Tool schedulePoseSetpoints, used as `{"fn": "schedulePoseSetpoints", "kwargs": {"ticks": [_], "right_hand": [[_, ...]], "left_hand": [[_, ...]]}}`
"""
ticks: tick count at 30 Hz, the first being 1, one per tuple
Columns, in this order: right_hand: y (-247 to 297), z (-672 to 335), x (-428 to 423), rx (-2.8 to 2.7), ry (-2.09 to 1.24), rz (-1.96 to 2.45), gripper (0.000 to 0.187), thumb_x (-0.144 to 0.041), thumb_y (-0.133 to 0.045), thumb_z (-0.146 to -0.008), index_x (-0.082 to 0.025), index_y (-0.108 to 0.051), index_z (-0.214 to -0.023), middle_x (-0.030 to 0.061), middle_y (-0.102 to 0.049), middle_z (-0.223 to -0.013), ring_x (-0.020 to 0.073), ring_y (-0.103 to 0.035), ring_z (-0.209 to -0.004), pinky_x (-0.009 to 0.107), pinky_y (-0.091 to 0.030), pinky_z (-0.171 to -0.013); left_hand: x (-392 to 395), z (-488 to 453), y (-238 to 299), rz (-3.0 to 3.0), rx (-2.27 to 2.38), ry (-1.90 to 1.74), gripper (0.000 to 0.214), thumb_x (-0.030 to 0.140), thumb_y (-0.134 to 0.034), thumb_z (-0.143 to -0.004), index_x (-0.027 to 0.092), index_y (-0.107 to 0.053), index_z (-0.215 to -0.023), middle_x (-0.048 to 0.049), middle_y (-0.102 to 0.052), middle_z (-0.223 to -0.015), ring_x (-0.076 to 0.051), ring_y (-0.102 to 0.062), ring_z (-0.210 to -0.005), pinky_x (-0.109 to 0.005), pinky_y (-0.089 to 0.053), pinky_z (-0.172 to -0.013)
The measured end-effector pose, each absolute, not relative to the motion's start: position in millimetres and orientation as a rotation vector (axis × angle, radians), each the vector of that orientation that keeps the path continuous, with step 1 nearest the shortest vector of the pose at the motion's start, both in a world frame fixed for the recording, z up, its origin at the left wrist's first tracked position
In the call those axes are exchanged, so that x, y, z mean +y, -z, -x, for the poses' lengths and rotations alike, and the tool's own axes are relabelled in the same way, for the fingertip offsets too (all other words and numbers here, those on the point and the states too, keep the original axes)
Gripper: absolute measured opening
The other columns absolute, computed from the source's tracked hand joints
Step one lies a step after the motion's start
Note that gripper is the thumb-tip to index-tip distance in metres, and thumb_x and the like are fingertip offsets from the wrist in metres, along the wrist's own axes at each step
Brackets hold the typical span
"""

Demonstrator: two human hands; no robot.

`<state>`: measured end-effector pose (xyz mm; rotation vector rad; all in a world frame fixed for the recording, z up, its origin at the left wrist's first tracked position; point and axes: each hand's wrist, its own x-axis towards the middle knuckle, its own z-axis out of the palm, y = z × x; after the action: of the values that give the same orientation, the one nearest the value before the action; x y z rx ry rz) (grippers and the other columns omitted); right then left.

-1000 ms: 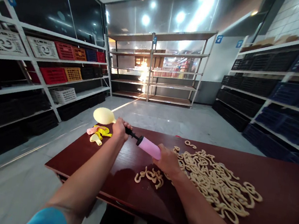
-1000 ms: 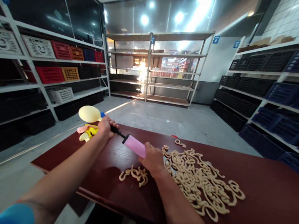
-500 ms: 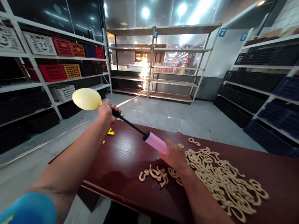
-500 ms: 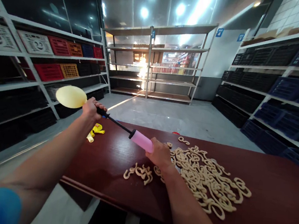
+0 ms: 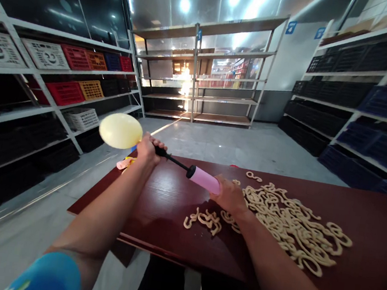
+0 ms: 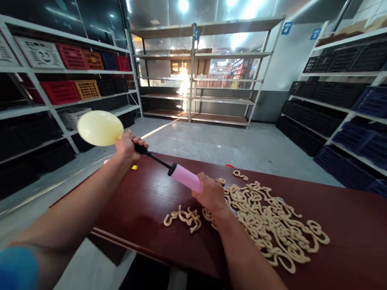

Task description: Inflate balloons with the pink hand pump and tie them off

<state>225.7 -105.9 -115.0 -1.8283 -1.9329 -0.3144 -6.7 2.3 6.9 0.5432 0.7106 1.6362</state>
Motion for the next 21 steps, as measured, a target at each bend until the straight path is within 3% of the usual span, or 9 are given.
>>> {"fn": "schedulePoseSetpoints", "kwargs": {"ticks": [4,12,21], "right_hand": [[115,-229,-101,-1.952,0.299,1.837,0.027,-0.029,-0.059,-0.066,-0.02,-0.052,-0.091,0.0041,-0.064,-0.082,0.0198,-0.058,-0.076,0.03,-0.033,-0.071],[122,-221,-111,-2.052,0.246,1.737,0.029,-0.032,-0.059,-0.068,-0.019,-0.052,-0.092,0.0046,-0.064,-0.085,0.0194,-0.058,-0.078,0.029,-0.033,-0.074],[115,-235,-103,-1.988,0.211,1.843,0.028,-0.031,-0.058,-0.068,-0.021,-0.053,-0.094,0.0034,-0.064,-0.087,0.0202,-0.058,-0.08,0.031,-0.032,-0.074]], "left_hand": [[11,26,-17,-0.544,0.724,-1.723,0.033,0.034,-0.048,-0.078,0.02,-0.026,-0.058,0.0078,-0.028,-0.041,-0.008,-0.034,-0.034,-0.022,-0.037,-0.042],[-38,-46,51,-0.488,0.659,-1.57,0.035,0.036,-0.045,-0.081,0.02,-0.025,-0.057,0.0072,-0.028,-0.043,-0.008,-0.036,-0.035,-0.024,-0.037,-0.043],[1,26,-3,-0.511,0.717,-1.681,0.031,0.028,-0.047,-0.076,0.02,-0.024,-0.056,0.0073,-0.029,-0.042,-0.008,-0.036,-0.035,-0.024,-0.037,-0.044]]}}
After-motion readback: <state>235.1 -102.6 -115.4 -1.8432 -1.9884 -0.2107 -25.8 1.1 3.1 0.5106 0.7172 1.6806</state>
